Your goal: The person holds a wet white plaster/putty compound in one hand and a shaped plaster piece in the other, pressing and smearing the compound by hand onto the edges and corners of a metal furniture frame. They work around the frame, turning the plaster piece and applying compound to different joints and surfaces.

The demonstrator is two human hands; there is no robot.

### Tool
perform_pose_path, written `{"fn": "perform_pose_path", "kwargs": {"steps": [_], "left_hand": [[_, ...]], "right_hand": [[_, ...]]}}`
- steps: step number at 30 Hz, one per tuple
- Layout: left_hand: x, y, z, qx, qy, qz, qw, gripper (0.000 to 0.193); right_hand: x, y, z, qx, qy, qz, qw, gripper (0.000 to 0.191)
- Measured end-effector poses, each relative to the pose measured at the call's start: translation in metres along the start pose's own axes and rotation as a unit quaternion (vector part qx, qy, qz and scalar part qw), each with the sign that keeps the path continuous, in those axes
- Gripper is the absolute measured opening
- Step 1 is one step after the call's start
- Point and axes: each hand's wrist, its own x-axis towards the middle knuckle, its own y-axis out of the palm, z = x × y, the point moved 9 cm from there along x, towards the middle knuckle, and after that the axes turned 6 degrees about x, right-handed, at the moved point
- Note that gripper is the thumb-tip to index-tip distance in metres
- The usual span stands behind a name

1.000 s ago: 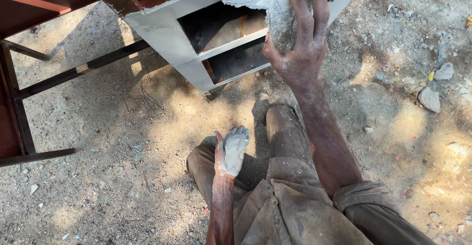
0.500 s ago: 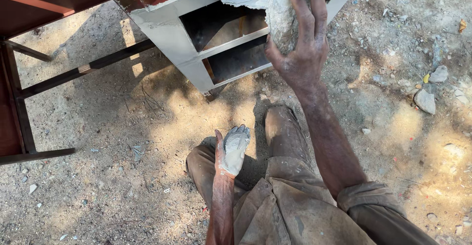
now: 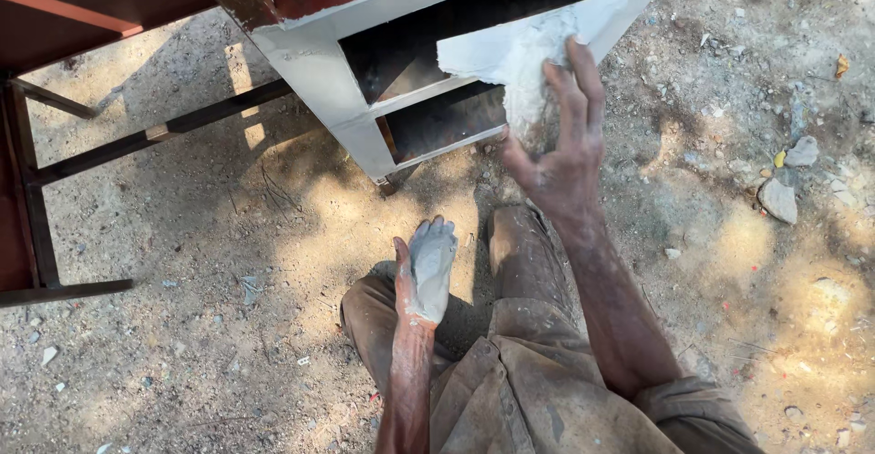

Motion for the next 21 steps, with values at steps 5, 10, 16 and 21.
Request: {"fn": "perform_pose_path", "kwargs": {"steps": [5,10,16,21], "left_hand": [[0.01,0.09,-0.044,-0.098,0.055,0.204,0.973,0.11],[0.002,0.118,-0.037,-0.26,0.012,0.232,0.937,0.124],[0.006,0.137,-0.034,-0.354,-0.022,0.342,0.87,0.119],[0.002,0.094,-0.071,-0.078,0.201,0.129,0.968,0.113]], "right_hand": [[-0.069,0.003,-0.008,0.79,0.337,0.053,0.509,0.079],[-0.117,0.007,0.013,0.841,0.368,0.124,0.376,0.08],[-0.131,0.02,0.074,0.299,-0.012,0.332,0.894,0.084],[-0.161,0.049,0.055,0.171,0.125,0.49,0.846,0.093]]}}
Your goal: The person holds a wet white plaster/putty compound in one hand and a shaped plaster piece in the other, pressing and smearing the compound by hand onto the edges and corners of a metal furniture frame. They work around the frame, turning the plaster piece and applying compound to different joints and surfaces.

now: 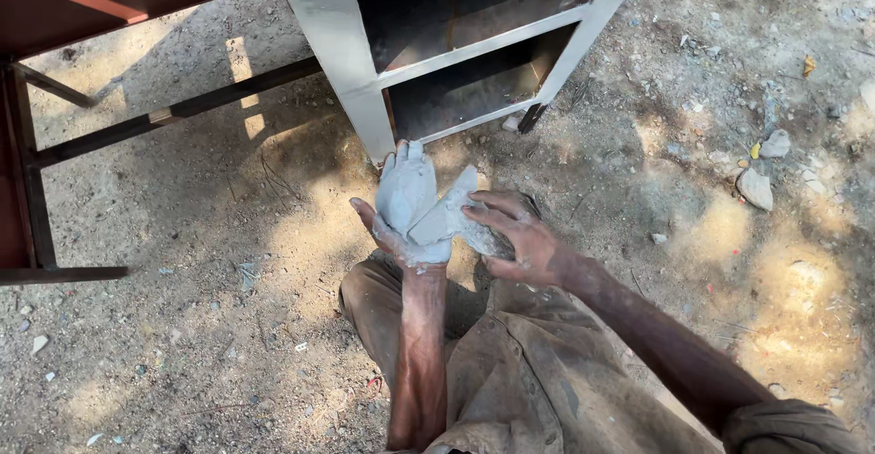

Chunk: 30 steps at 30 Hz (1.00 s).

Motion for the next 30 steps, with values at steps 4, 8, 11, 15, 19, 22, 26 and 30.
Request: {"fn": "perform_pose_path", "kwargs": {"steps": [4,8,11,15,19,22,26,30], "left_hand": [[-0.003,0.005,-0.007,0.08,-0.042,0.072,0.993,0.121],[0.006,-0.014,0.039,0.221,-0.162,0.084,0.958,0.12],[0.026,-0.034,0.066,0.296,-0.224,0.021,0.928,0.113],[0.045,-0.032,0.061,0.194,-0.234,0.015,0.952,0.104],[0.028,-0.049,0.047,0.162,-0.231,-0.017,0.959,0.099],[0.006,-0.073,0.056,0.161,-0.254,-0.055,0.952,0.093],[-0.021,-0.1,0.069,0.115,-0.284,-0.124,0.944,0.088],[-0.039,-0.115,0.065,0.102,-0.275,-0.166,0.941,0.085]], "right_hand": [[-0.016,-0.023,-0.03,0.078,0.086,-0.029,0.993,0.087],[-0.033,-0.008,-0.049,0.312,0.141,-0.069,0.937,0.085],[-0.035,0.006,-0.018,0.207,-0.088,-0.014,0.974,0.074],[-0.042,-0.001,-0.067,0.384,0.074,-0.002,0.92,0.078],[-0.044,-0.076,-0.082,0.724,0.008,-0.173,0.668,0.085],[-0.04,-0.157,-0.085,0.525,-0.058,-0.343,0.777,0.083],[-0.022,-0.227,-0.045,-0.251,-0.115,-0.541,0.795,0.092],[0.022,-0.256,-0.087,-0.199,-0.124,-0.556,0.797,0.09]]}}
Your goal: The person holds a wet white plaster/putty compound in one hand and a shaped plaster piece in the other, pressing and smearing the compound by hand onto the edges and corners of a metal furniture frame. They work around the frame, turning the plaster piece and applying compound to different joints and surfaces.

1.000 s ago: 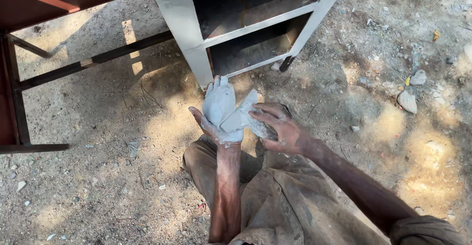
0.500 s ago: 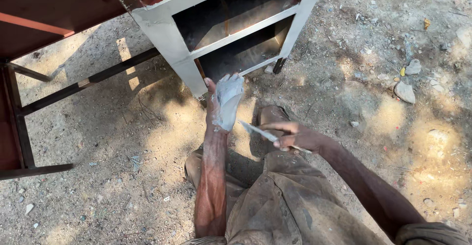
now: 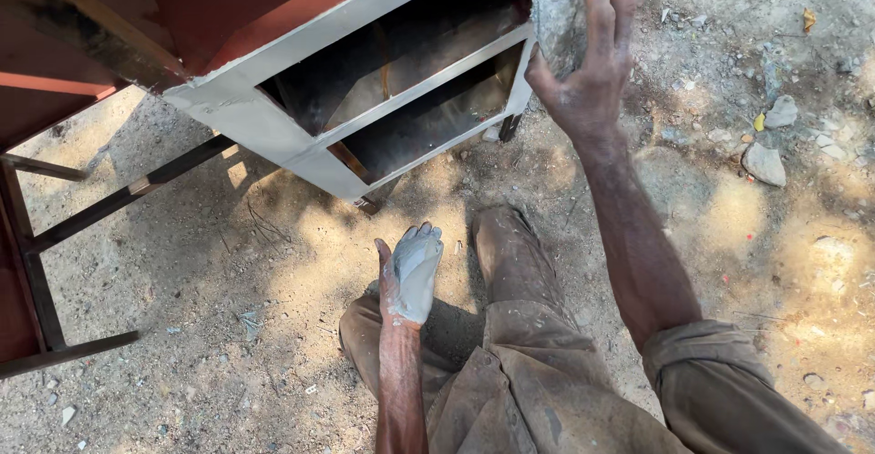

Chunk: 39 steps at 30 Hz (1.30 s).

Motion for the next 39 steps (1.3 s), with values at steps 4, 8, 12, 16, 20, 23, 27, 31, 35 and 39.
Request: {"fn": "perform_pose_path", "kwargs": {"steps": [4,8,12,16,20,23,27,31,35,39], "left_hand": [[-0.009,-0.017,0.0,0.003,0.013,-0.033,0.999,0.084],[-0.01,-0.024,0.004,-0.013,0.009,-0.037,0.999,0.083],[-0.005,-0.028,0.011,-0.03,0.003,-0.048,0.998,0.08],[0.001,-0.022,0.018,-0.02,-0.002,-0.028,0.999,0.08],[0.004,-0.019,0.024,-0.027,-0.018,-0.026,0.999,0.079],[0.005,-0.016,0.026,-0.034,-0.019,-0.022,0.999,0.078],[0.005,-0.013,0.025,-0.027,-0.007,-0.008,1.0,0.076],[0.002,-0.021,0.027,-0.031,-0.013,-0.038,0.999,0.076],[0.002,-0.026,0.029,-0.023,-0.016,-0.047,0.999,0.076],[0.006,-0.022,0.036,-0.035,-0.029,-0.045,0.998,0.077]], "right_hand": [[-0.008,0.019,-0.017,0.03,-0.034,-0.022,0.999,0.091],[-0.011,0.029,-0.027,0.009,-0.034,-0.027,0.999,0.092],[-0.001,0.037,-0.028,0.037,-0.054,-0.064,0.996,0.093],[-0.013,0.035,-0.021,0.013,-0.043,-0.036,0.998,0.092],[-0.026,0.012,-0.02,0.056,0.012,-0.033,0.998,0.088],[-0.017,0.003,-0.011,0.045,-0.008,-0.055,0.997,0.092],[0.0,0.011,0.003,0.041,-0.035,-0.026,0.998,0.085],[0.007,0.019,0.004,0.071,-0.028,-0.02,0.997,0.081],[0.005,0.023,0.004,0.05,-0.042,-0.017,0.998,0.082],[-0.01,0.021,0.009,0.003,-0.041,0.015,0.999,0.084]]}}
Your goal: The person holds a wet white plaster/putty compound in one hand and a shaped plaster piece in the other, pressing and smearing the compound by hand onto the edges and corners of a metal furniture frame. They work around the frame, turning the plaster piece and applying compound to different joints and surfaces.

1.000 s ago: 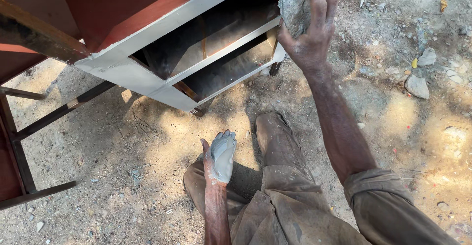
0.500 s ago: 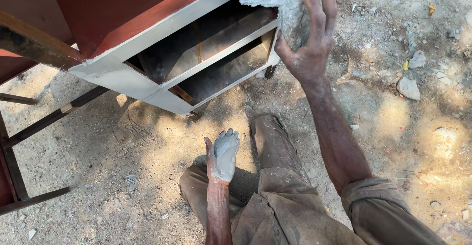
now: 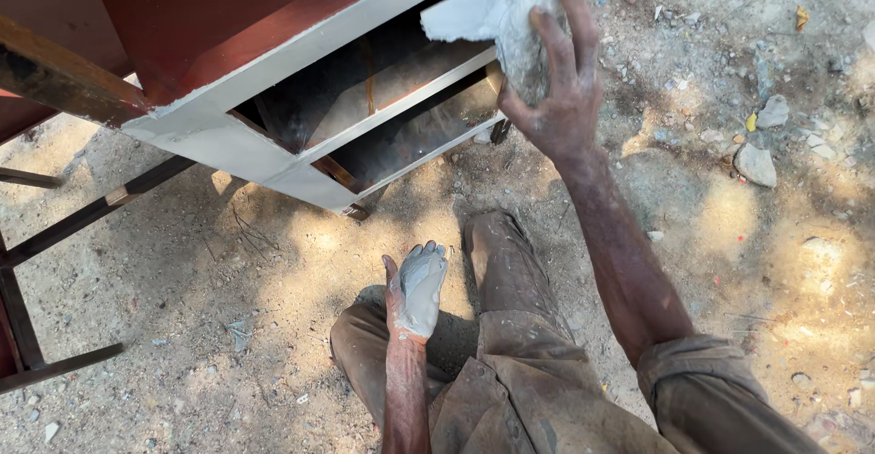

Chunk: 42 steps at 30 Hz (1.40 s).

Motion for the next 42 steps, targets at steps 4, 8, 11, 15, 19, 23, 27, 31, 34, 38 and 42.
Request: {"fn": "perform_pose_path", "kwargs": {"steps": [4,8,11,15,19,23,27,31,34,38,42], "left_hand": [[0.003,0.015,-0.001,0.021,0.009,0.037,0.999,0.081],[0.0,0.015,-0.003,0.012,0.007,0.026,1.0,0.081],[-0.002,0.011,-0.004,-0.005,0.011,0.022,1.0,0.081],[-0.002,0.007,-0.004,-0.009,0.015,0.047,0.999,0.078],[0.0,-0.006,-0.003,-0.003,0.015,0.009,1.0,0.077],[0.002,0.001,-0.002,0.041,0.021,0.025,0.999,0.078],[0.004,0.017,0.002,0.022,-0.003,0.042,0.999,0.078],[0.0,0.031,-0.002,0.017,0.002,0.062,0.998,0.077],[-0.004,0.03,-0.006,-0.006,0.019,0.05,0.999,0.077],[-0.007,0.02,-0.004,-0.026,0.006,0.024,0.999,0.077],[-0.006,0.015,-0.003,-0.039,-0.001,0.019,0.999,0.076]], "right_hand": [[-0.01,-0.014,0.003,0.036,0.034,-0.011,0.999,0.083],[0.003,-0.014,0.005,0.007,0.014,-0.014,1.0,0.089],[0.009,-0.007,-0.002,0.064,0.06,0.001,0.996,0.079],[0.011,-0.001,0.007,0.047,0.019,-0.008,0.999,0.085],[0.011,0.005,0.002,0.044,0.011,-0.022,0.999,0.087],[0.001,0.005,0.008,0.024,-0.004,0.022,0.999,0.09],[-0.008,-0.012,0.012,0.046,0.046,0.028,0.997,0.082],[0.003,-0.018,0.02,0.011,0.011,0.015,1.0,0.083],[0.013,-0.011,0.02,0.027,0.007,0.01,1.0,0.084],[0.015,-0.006,0.02,0.031,0.005,-0.009,0.999,0.085],[0.016,-0.001,0.018,0.045,-0.003,-0.01,0.999,0.086]]}}
